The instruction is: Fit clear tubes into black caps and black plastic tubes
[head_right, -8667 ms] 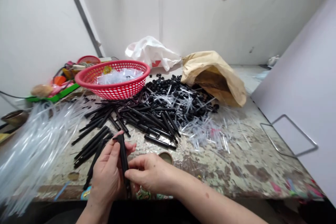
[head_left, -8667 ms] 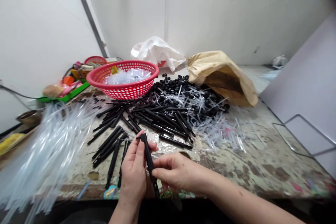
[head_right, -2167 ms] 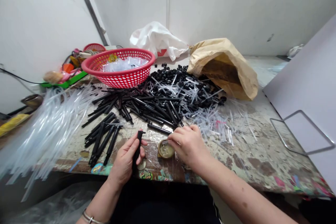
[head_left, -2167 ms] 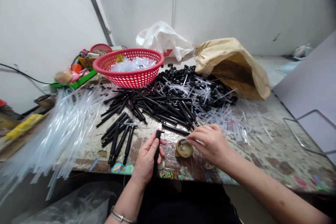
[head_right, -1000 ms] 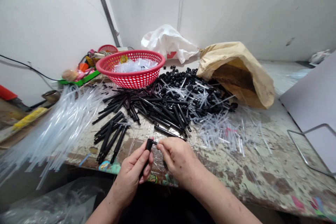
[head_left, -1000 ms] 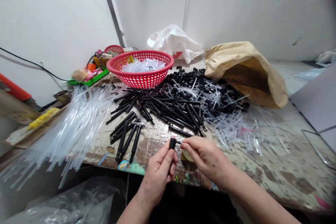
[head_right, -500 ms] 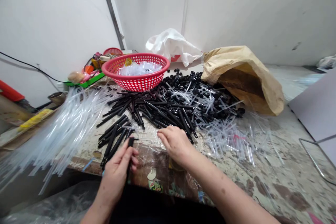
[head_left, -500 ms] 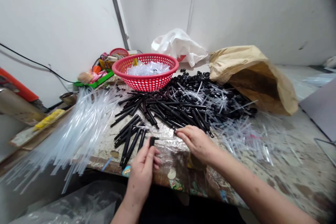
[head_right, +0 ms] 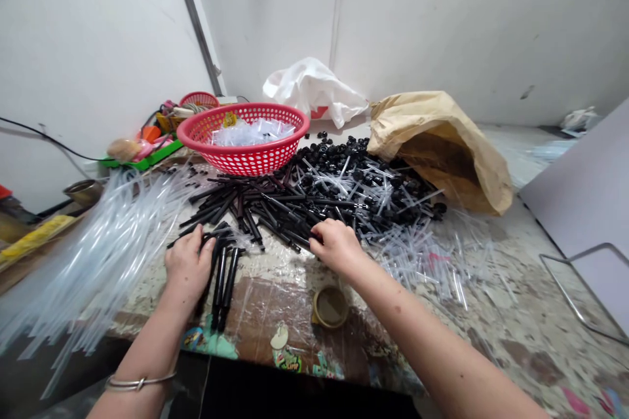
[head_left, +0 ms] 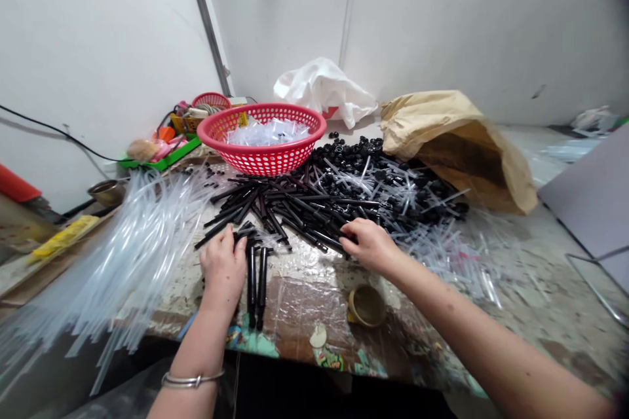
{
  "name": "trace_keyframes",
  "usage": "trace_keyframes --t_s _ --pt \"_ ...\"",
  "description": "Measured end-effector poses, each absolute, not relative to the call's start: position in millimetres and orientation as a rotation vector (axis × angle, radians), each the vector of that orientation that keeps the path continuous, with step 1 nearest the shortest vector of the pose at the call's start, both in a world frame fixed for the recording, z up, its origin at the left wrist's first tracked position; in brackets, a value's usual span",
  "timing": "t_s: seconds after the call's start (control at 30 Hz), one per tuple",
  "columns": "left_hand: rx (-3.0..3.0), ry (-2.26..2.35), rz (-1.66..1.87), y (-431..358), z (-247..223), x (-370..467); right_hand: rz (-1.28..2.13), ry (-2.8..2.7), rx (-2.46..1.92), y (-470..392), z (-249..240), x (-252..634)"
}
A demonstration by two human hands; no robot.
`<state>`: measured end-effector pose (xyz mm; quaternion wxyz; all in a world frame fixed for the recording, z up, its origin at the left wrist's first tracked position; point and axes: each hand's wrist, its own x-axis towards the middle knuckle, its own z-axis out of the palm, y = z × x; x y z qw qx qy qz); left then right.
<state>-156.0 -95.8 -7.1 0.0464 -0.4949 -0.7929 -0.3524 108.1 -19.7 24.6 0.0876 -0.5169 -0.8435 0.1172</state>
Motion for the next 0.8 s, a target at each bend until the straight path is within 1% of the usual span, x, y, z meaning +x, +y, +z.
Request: trace_keyframes --t_s 0.03,0.1,0.17,0.2,0.23,0.27,0.33,0.4,0.47,0.5,0.67,0.73,0.8 --pt "-1.484 -2.35 -1.123 -97.6 -2.6 -149.7 0.441 -2.426 -1.546 -21.2 30.9 111.2" --pt "-1.522 -2.2 -1.34 -105.4 8.1 -128.5 0.785 -2.178 -1.482 -32.7 45.4 114.5" --pt "-1.767 -2.163 -1.667 -116.1 16.3 -98.5 1.186 -1.886 -1.302 -53.6 58.4 112.7" --pt "-1.93 -2.174 -1.822 -121.4 18.1 -82.3 1.318 -1.798 -1.202 -65.5 63.0 110.2" --pt "-2.079 -2.184 -1.959 -126.3 18.1 -66.7 1.394 -1.774 -1.116 -77.0 65.9 107.4" --pt "-2.175 -2.192 -2.007 -130.4 16.7 -52.7 1.425 -1.776 -1.047 -87.2 67.0 105.0" --pt "-2.247 -2.22 -2.051 -136.5 11.1 -32.2 1.453 -1.817 -0.947 -100.9 64.6 104.9" --pt "-2.263 -2.303 -2.068 -140.3 5.4 -22.6 1.46 -1.843 -0.941 -103.7 57.9 115.4" --pt "-2.256 -2.458 -2.118 -142.8 1.6 -21.5 1.351 -1.88 -1.075 -95.1 48.9 138.0" --pt "-2.204 -2.544 -2.178 -143.7 0.4 -22.7 1.214 -1.909 -1.186 -87.1 43.8 152.8" --pt "-1.579 -2.885 -2.646 -142.7 -8.1 -30.4 0.205 -2.222 -1.803 -33.7 19.3 224.5" --pt "-1.459 -2.958 -2.732 -140.3 -14.1 -31.5 0.036 -2.284 -1.92 -18.9 14.3 236.2" --pt "-1.518 -2.981 -2.735 -138.4 -19.8 -32.2 0.007 -2.316 -1.937 -10.9 12.7 236.4"
